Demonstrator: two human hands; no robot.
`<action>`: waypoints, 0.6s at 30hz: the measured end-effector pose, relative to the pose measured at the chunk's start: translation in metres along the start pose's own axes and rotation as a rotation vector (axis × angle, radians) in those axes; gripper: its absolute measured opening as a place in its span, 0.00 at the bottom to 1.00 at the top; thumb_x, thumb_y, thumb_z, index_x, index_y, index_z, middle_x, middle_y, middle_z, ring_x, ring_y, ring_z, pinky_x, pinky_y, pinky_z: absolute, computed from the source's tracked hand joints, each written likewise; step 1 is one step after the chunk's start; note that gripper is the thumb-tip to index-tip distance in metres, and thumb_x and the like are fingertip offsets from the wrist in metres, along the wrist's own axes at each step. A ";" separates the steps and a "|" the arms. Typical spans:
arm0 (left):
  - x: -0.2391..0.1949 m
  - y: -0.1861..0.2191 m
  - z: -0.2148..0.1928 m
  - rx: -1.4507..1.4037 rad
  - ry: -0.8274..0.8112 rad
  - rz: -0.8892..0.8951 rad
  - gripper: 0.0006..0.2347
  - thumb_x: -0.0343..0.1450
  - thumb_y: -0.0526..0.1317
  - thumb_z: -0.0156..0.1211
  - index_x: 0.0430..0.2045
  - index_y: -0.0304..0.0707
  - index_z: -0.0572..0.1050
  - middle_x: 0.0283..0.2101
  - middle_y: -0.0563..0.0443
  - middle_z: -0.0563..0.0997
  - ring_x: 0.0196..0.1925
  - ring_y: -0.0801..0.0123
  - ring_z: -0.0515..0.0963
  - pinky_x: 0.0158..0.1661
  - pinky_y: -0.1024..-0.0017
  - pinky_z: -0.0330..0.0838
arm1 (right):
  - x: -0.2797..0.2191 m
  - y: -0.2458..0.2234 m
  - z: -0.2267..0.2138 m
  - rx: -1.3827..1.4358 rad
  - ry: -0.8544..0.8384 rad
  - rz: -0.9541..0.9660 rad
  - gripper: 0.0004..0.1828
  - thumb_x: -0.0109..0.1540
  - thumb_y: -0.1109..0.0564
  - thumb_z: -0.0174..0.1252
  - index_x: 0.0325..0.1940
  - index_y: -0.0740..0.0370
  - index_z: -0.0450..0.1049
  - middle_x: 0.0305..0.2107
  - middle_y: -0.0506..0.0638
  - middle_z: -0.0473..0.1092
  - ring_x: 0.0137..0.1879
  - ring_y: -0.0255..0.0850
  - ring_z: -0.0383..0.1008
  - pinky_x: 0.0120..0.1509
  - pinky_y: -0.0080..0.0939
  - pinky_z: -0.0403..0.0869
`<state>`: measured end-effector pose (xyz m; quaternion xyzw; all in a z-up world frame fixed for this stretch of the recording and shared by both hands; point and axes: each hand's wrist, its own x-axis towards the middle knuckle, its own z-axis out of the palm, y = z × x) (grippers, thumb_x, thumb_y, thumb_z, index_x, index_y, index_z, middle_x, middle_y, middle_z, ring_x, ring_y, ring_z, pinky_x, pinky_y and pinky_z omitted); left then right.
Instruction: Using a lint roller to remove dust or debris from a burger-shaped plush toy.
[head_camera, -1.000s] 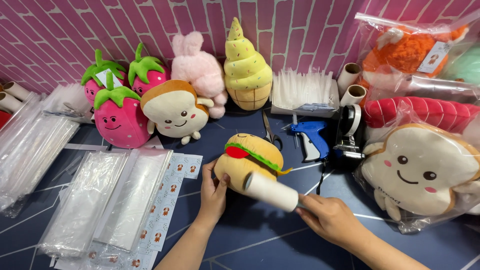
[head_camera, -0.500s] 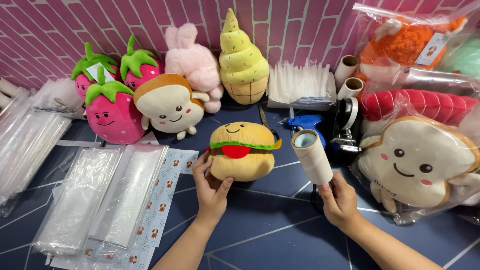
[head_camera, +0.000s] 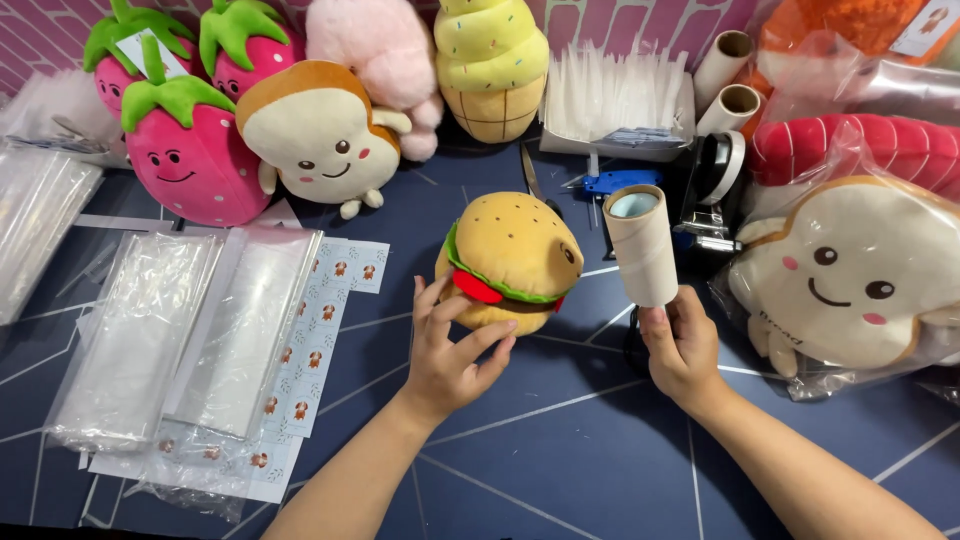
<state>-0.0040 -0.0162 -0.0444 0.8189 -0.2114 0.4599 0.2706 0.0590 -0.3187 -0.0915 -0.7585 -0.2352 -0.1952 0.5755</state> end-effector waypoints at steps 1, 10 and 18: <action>-0.002 0.002 0.000 0.001 0.002 0.001 0.09 0.65 0.45 0.72 0.38 0.59 0.84 0.51 0.50 0.71 0.64 0.34 0.70 0.69 0.31 0.47 | -0.001 -0.001 0.001 0.000 0.000 -0.003 0.13 0.72 0.53 0.44 0.42 0.62 0.70 0.13 0.42 0.65 0.14 0.33 0.61 0.21 0.32 0.66; 0.002 0.000 -0.013 -0.412 0.107 -0.295 0.39 0.56 0.52 0.82 0.53 0.34 0.61 0.64 0.32 0.54 0.47 0.57 0.68 0.39 0.67 0.71 | 0.003 -0.029 0.001 -0.294 -0.121 0.034 0.12 0.67 0.49 0.54 0.39 0.59 0.75 0.10 0.51 0.61 0.15 0.46 0.62 0.23 0.41 0.65; 0.020 -0.002 -0.021 -0.587 -0.400 -0.540 0.63 0.49 0.50 0.84 0.75 0.45 0.39 0.75 0.32 0.51 0.74 0.35 0.55 0.67 0.34 0.53 | 0.018 -0.054 -0.001 -0.367 -0.115 0.080 0.16 0.70 0.50 0.51 0.53 0.60 0.79 0.32 0.56 0.78 0.40 0.54 0.80 0.41 0.49 0.77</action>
